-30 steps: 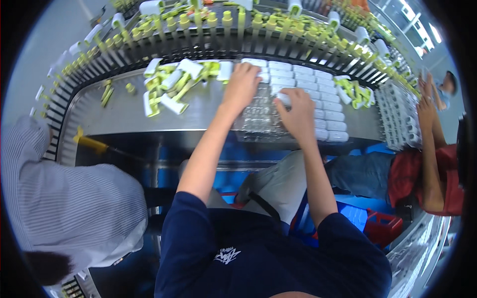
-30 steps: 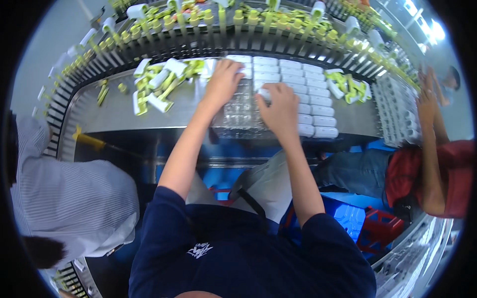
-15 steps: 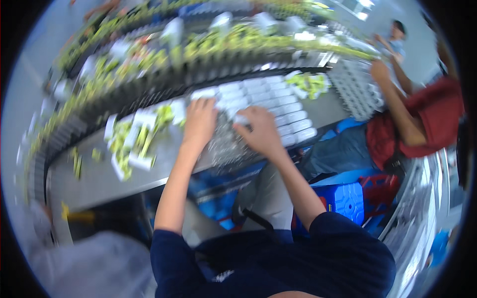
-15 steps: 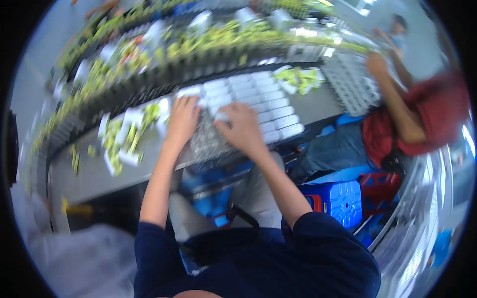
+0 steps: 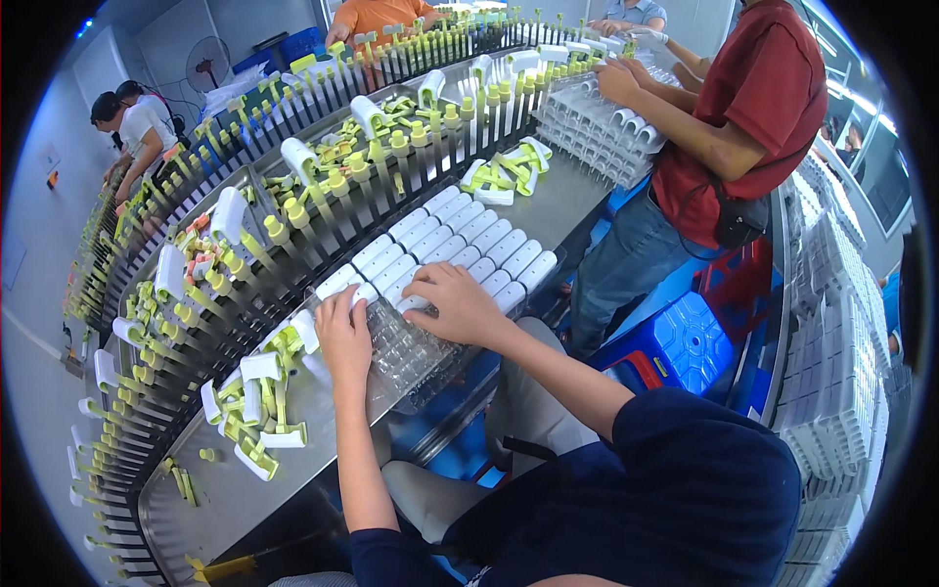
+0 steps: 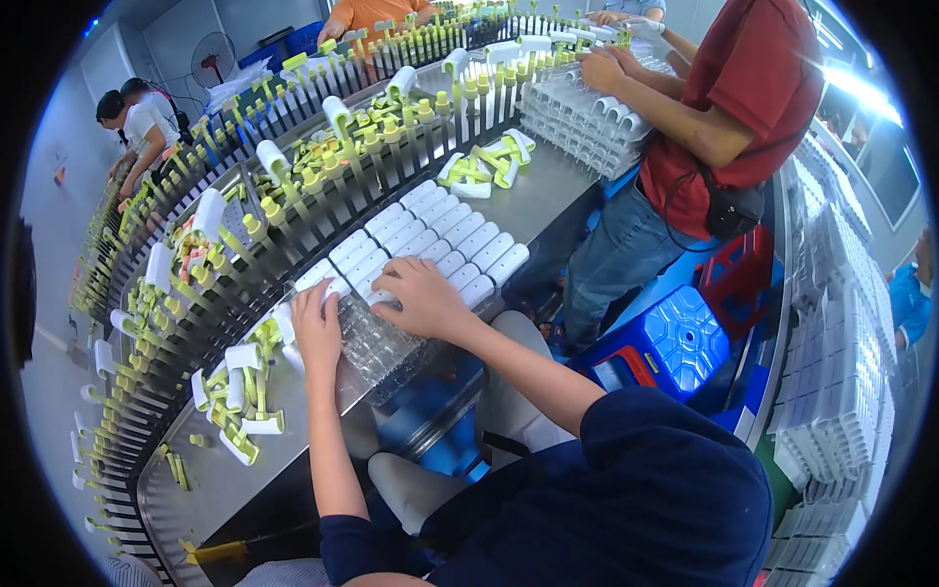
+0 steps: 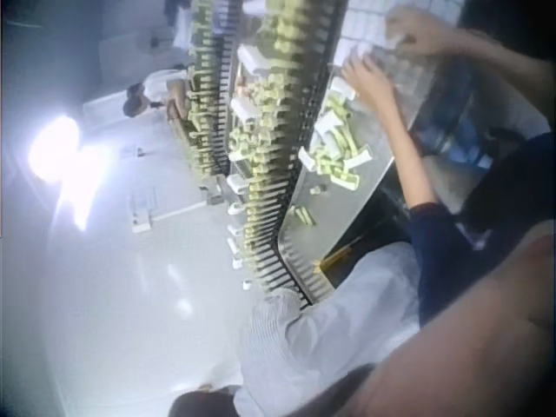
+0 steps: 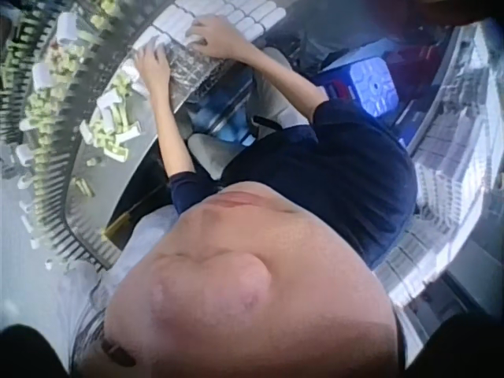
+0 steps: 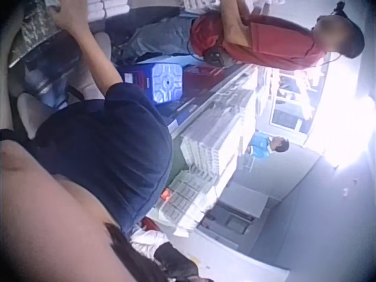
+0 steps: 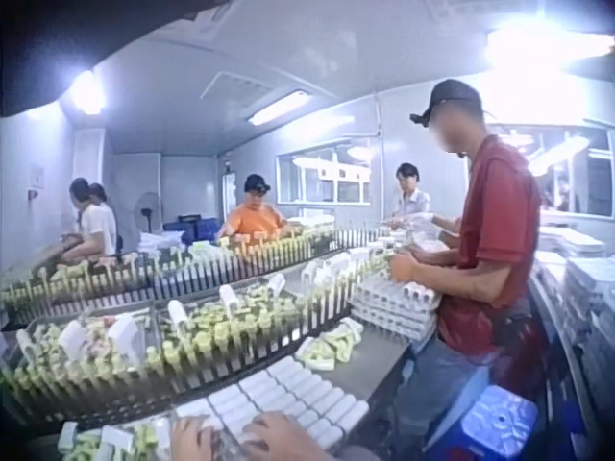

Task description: The person arranges plastic caps into a blister tray and assembles plastic components together by hand along a conveyor line.

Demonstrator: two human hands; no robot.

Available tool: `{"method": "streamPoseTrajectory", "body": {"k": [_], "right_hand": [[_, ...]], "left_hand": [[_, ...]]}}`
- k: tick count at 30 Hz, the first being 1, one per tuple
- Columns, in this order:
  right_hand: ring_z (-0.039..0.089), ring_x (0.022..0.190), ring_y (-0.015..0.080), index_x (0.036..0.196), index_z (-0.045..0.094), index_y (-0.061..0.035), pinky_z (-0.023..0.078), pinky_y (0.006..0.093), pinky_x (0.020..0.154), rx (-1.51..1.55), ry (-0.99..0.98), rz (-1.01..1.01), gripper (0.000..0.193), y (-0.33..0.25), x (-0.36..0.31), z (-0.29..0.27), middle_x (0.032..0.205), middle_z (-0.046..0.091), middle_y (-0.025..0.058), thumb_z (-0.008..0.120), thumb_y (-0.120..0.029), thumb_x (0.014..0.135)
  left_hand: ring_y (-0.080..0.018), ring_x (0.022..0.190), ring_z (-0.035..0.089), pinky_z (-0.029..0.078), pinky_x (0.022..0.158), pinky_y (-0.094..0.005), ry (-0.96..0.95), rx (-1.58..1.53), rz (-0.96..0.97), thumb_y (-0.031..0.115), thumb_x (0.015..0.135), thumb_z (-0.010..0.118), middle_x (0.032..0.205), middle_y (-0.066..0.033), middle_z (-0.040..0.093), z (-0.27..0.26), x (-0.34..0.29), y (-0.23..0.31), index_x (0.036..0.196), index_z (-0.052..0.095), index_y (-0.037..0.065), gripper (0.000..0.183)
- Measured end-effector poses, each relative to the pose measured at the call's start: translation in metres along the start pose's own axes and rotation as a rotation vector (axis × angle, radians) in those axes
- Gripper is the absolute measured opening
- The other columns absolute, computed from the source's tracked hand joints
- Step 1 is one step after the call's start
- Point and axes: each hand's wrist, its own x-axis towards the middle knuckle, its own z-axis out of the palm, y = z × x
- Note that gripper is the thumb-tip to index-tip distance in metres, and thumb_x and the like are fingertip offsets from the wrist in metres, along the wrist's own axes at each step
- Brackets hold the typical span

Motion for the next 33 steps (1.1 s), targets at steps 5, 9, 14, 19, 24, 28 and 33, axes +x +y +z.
{"method": "streamPoseTrajectory", "body": {"k": [5, 9, 14, 19, 24, 28, 33], "right_hand": [[0.056, 0.105, 0.0278, 0.102, 0.067, -0.0098, 0.042, 0.0395, 0.092, -0.013, -0.004, 0.038, 0.031, -0.003, 0.001, 0.005, 0.107, 0.061, 0.0087, 0.074, -0.032, 0.081], [0.054, 0.108, 0.0289, 0.103, 0.064, -0.0099, 0.040, 0.0403, 0.093, -0.071, 0.010, 0.021, 0.036, -0.006, 0.000, 0.002, 0.107, 0.060, 0.0091, 0.074, -0.036, 0.080], [0.054, 0.106, 0.0287, 0.102, 0.062, -0.0108, 0.039, 0.0400, 0.093, -0.105, -0.041, 0.060, 0.036, -0.008, 0.001, -0.001, 0.104, 0.060, 0.0071, 0.073, -0.035, 0.079], [0.054, 0.106, 0.0287, 0.099, 0.066, -0.0096, 0.041, 0.0393, 0.092, -0.072, 0.004, 0.091, 0.032, -0.002, 0.000, -0.001, 0.103, 0.061, 0.0077, 0.073, -0.034, 0.080], [0.054, 0.107, 0.0284, 0.101, 0.066, -0.0099, 0.041, 0.0403, 0.092, -0.064, 0.014, 0.078, 0.033, -0.004, 0.000, 0.005, 0.105, 0.061, 0.0078, 0.073, -0.036, 0.082], [0.053, 0.108, 0.0287, 0.103, 0.066, -0.0096, 0.041, 0.0407, 0.093, -0.058, 0.017, 0.090, 0.035, -0.004, -0.001, 0.005, 0.107, 0.060, 0.0084, 0.071, -0.038, 0.083], [0.053, 0.109, 0.0282, 0.104, 0.067, -0.0096, 0.041, 0.0401, 0.095, -0.067, 0.004, 0.100, 0.035, -0.004, -0.002, 0.002, 0.108, 0.061, 0.0087, 0.071, -0.038, 0.085]], "left_hand": [[-0.0307, 0.105, 0.055, 0.042, 0.094, -0.0399, 0.019, 0.005, -0.003, 0.015, 0.092, 0.062, 0.105, -0.0097, 0.063, -0.001, -0.001, -0.008, 0.115, 0.067, 0.008, 0.025], [-0.0323, 0.102, 0.056, 0.043, 0.093, -0.0402, 0.037, -0.018, 0.013, 0.015, 0.091, 0.062, 0.104, -0.0118, 0.063, -0.001, -0.003, -0.007, 0.113, 0.067, 0.007, 0.024], [-0.0336, 0.103, 0.056, 0.044, 0.093, -0.0404, 0.050, -0.005, 0.019, 0.016, 0.092, 0.062, 0.106, -0.0130, 0.064, 0.001, -0.004, -0.006, 0.112, 0.067, 0.007, 0.023], [-0.0341, 0.104, 0.055, 0.043, 0.093, -0.0402, 0.048, -0.078, -0.011, 0.014, 0.092, 0.061, 0.106, -0.0136, 0.063, 0.002, -0.004, -0.003, 0.114, 0.066, 0.006, 0.024], [-0.0334, 0.106, 0.054, 0.043, 0.095, -0.0402, 0.047, -0.082, -0.051, 0.011, 0.094, 0.059, 0.109, -0.0145, 0.062, -0.002, -0.006, -0.005, 0.116, 0.064, 0.004, 0.025], [-0.0342, 0.107, 0.054, 0.042, 0.095, -0.0405, 0.058, -0.078, -0.030, 0.011, 0.095, 0.058, 0.110, -0.0152, 0.061, 0.000, -0.004, -0.004, 0.118, 0.063, 0.004, 0.025], [-0.0324, 0.109, 0.053, 0.041, 0.097, -0.0372, 0.035, -0.063, -0.032, 0.012, 0.097, 0.056, 0.112, -0.0150, 0.059, 0.000, -0.005, -0.003, 0.119, 0.062, 0.003, 0.025]]}}
